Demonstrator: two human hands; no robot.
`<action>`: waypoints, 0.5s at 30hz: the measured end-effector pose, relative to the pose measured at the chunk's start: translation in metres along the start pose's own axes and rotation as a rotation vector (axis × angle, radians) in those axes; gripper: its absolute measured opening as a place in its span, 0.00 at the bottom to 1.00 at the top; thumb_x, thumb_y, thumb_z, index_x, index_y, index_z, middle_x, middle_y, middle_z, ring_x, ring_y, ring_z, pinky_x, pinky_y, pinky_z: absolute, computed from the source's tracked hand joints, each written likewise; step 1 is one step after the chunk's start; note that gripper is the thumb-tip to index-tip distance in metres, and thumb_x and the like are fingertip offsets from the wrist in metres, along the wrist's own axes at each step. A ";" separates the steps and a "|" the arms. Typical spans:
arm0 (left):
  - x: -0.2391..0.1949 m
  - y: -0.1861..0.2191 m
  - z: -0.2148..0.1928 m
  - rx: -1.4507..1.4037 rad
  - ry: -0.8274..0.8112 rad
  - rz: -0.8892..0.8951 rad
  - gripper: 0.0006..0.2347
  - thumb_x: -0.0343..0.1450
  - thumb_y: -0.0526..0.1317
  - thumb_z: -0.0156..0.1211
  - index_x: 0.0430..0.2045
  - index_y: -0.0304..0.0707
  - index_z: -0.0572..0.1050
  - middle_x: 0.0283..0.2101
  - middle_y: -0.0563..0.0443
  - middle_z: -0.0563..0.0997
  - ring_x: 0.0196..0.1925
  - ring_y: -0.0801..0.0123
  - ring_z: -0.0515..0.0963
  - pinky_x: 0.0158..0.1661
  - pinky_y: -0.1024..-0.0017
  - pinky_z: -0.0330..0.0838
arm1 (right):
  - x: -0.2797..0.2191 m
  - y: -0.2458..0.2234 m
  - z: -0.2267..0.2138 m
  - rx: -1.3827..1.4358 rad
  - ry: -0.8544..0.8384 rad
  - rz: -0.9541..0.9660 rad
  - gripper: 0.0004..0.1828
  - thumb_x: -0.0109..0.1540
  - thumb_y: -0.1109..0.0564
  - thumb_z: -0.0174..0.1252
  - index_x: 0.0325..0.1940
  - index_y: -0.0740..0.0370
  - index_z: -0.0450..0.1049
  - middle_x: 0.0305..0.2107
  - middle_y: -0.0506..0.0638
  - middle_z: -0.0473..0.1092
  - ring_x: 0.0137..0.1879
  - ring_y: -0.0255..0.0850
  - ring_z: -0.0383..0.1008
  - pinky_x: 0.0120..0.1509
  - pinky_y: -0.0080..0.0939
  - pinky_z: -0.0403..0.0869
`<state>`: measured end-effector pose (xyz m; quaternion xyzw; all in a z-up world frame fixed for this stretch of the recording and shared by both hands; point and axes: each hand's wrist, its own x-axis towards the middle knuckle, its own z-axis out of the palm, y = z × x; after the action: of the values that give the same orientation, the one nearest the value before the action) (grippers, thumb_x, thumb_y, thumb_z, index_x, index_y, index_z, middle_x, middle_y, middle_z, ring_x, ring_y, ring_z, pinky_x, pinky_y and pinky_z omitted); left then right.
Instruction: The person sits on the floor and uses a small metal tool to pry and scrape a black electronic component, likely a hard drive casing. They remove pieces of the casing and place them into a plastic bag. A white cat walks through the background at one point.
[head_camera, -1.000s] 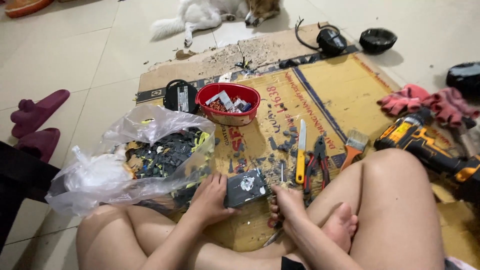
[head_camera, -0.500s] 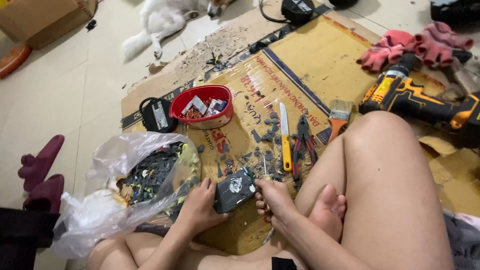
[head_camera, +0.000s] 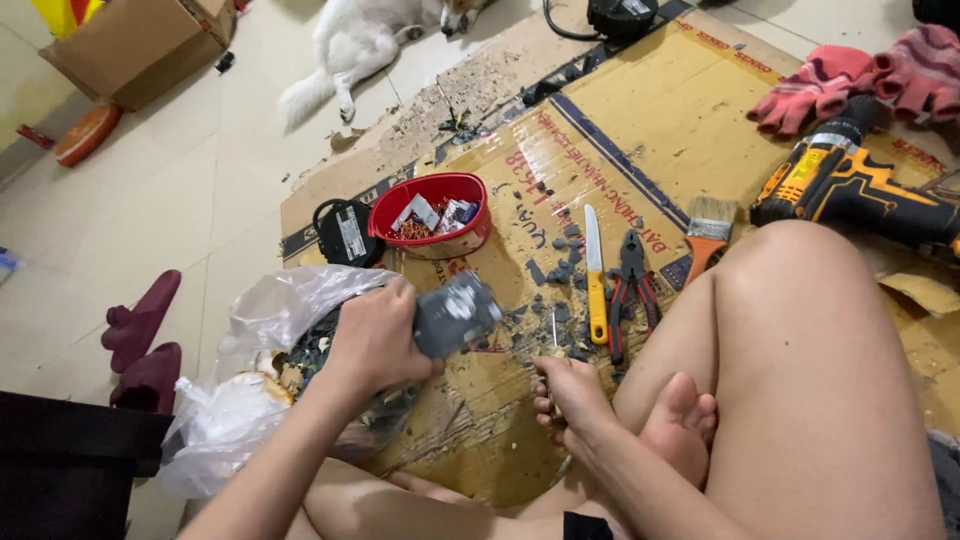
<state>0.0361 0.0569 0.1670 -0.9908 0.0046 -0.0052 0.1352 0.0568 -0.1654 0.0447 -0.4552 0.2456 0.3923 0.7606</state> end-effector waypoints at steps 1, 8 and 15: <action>-0.003 0.000 -0.005 0.003 0.005 -0.003 0.29 0.45 0.57 0.73 0.28 0.33 0.73 0.31 0.45 0.75 0.26 0.55 0.77 0.32 0.62 0.74 | 0.003 -0.002 0.003 -0.002 -0.005 -0.004 0.13 0.66 0.56 0.54 0.29 0.64 0.67 0.18 0.49 0.62 0.18 0.34 0.57 0.18 0.34 0.54; -0.021 0.016 0.039 -0.092 0.061 -0.037 0.35 0.41 0.62 0.72 0.32 0.36 0.73 0.34 0.46 0.74 0.35 0.51 0.79 0.37 0.58 0.76 | 0.003 -0.002 0.001 0.017 0.063 -0.041 0.09 0.64 0.56 0.56 0.34 0.62 0.67 0.19 0.48 0.60 0.20 0.33 0.58 0.20 0.33 0.56; -0.023 0.032 0.102 -0.328 0.075 -0.124 0.37 0.37 0.67 0.74 0.28 0.40 0.72 0.32 0.47 0.75 0.37 0.45 0.80 0.38 0.50 0.76 | -0.003 -0.009 0.005 -0.017 0.197 -0.181 0.09 0.63 0.54 0.56 0.36 0.62 0.66 0.18 0.49 0.59 0.19 0.35 0.61 0.19 0.35 0.60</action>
<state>0.0145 0.0533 0.0599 -0.9971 -0.0505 -0.0499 -0.0291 0.0623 -0.1648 0.0534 -0.5182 0.2735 0.2774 0.7614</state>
